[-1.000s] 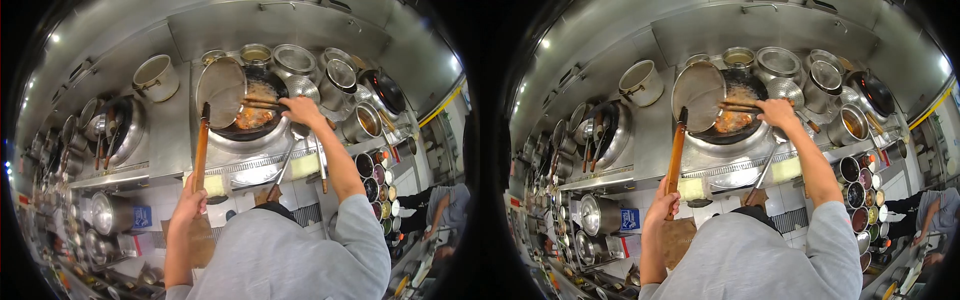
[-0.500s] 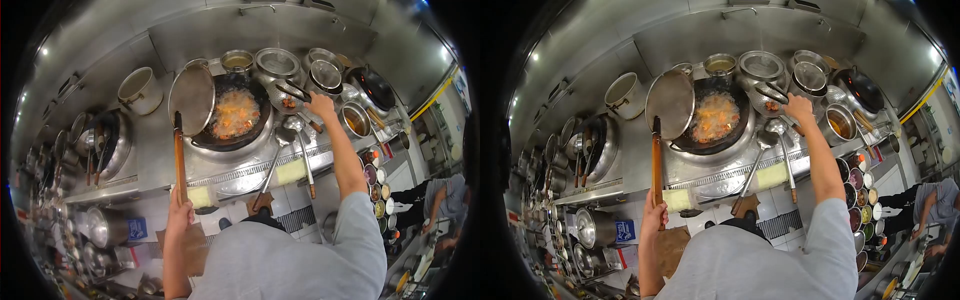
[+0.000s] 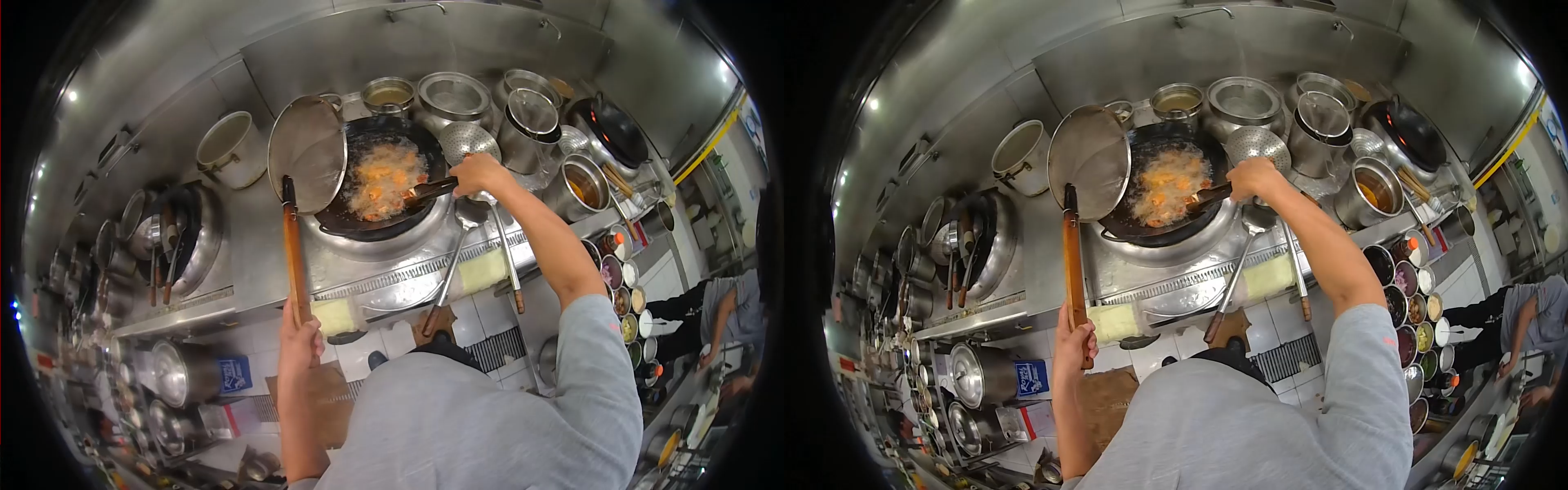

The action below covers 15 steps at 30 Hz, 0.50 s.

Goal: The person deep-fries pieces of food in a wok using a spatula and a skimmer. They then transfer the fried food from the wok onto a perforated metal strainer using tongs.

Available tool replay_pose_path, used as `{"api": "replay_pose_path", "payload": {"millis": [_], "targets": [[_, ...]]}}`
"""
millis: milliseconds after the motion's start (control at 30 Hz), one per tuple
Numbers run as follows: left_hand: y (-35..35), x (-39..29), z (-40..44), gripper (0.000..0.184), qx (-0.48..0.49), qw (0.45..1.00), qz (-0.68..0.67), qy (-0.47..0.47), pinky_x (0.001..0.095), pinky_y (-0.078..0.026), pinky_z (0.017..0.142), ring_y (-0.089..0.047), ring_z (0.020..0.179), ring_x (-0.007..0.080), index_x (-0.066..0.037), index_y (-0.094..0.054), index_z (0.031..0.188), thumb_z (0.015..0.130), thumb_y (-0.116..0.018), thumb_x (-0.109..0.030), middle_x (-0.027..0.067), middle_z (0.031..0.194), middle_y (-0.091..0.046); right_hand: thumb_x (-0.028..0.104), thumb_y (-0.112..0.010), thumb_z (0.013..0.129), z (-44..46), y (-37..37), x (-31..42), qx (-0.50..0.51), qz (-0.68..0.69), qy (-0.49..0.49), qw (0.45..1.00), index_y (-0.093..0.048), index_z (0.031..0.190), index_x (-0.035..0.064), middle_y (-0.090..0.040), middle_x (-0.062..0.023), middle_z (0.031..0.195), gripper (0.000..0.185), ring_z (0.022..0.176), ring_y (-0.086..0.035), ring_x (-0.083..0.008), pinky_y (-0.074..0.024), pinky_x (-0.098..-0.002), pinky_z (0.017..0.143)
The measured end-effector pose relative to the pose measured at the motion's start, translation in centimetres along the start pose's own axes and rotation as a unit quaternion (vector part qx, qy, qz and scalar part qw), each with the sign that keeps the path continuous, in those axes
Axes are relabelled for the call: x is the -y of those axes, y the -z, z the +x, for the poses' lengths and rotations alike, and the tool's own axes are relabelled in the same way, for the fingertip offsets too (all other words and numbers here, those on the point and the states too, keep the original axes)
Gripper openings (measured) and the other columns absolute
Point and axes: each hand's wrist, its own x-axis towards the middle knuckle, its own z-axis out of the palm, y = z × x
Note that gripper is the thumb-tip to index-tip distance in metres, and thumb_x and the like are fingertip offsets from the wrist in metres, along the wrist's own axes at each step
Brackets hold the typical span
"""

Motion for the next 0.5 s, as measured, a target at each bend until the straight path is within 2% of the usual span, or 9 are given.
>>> {"api": "replay_pose_path", "payload": {"millis": [133,200,400,500], "targets": [[0.6,0.5,-0.4,0.073,0.014,1.0,-0.006,-0.012,0.0251,-0.042,0.043,-0.049,0.056,0.0096,-0.013,-0.028,0.154,0.086,-0.052,0.002,0.0044,0.083,-0.05,0.043,-0.068,0.079,-2.0,1.2,-1.6,0.005,-0.007,0.004,1.0,-0.07,0.119,0.0193,-0.072,-0.0115,0.112,0.047,0.106,-0.069,-0.0315,-0.0548,-0.046,0.088],[0.6,0.6,-0.5,0.073,0.014,1.0,-0.022,-0.012,0.025,-0.042,0.044,-0.048,0.057,0.0096,-0.013,-0.028,0.154,0.086,-0.051,0.002,0.0041,0.083,-0.05,0.044,-0.068,0.08,-3.5,1.6,-2.9,-0.034,0.023,-0.007,0.999,-0.07,0.118,0.0208,-0.072,-0.0115,0.112,0.044,0.106,-0.068,-0.0325,-0.0546,-0.0455,0.088],[0.4,0.5,-0.4,0.073,0.019,0.999,-0.026,0.002,0.0244,-0.041,0.044,-0.048,0.057,0.0093,-0.013,-0.025,0.155,0.087,-0.05,0.001,0.0033,0.082,-0.049,0.044,-0.067,0.083,-5.8,3.1,-6.1,-0.034,0.065,-0.089,0.993,-0.067,0.127,0.0258,-0.072,-0.0129,0.112,0.047,0.106,-0.068,-0.0324,-0.0527,-0.0456,0.091],[0.3,0.7,-0.4,0.074,0.016,1.0,-0.027,0.001,0.0243,-0.041,0.044,-0.048,0.057,0.0092,-0.013,-0.024,0.155,0.087,-0.05,0.001,0.0033,0.082,-0.049,0.042,-0.069,0.085,-5.1,2.3,-7.1,-0.089,0.044,-0.071,0.993,-0.064,0.13,0.0272,-0.073,-0.0159,0.105,0.048,0.1,-0.069,-0.0364,-0.0534,-0.0475,0.088]]}}
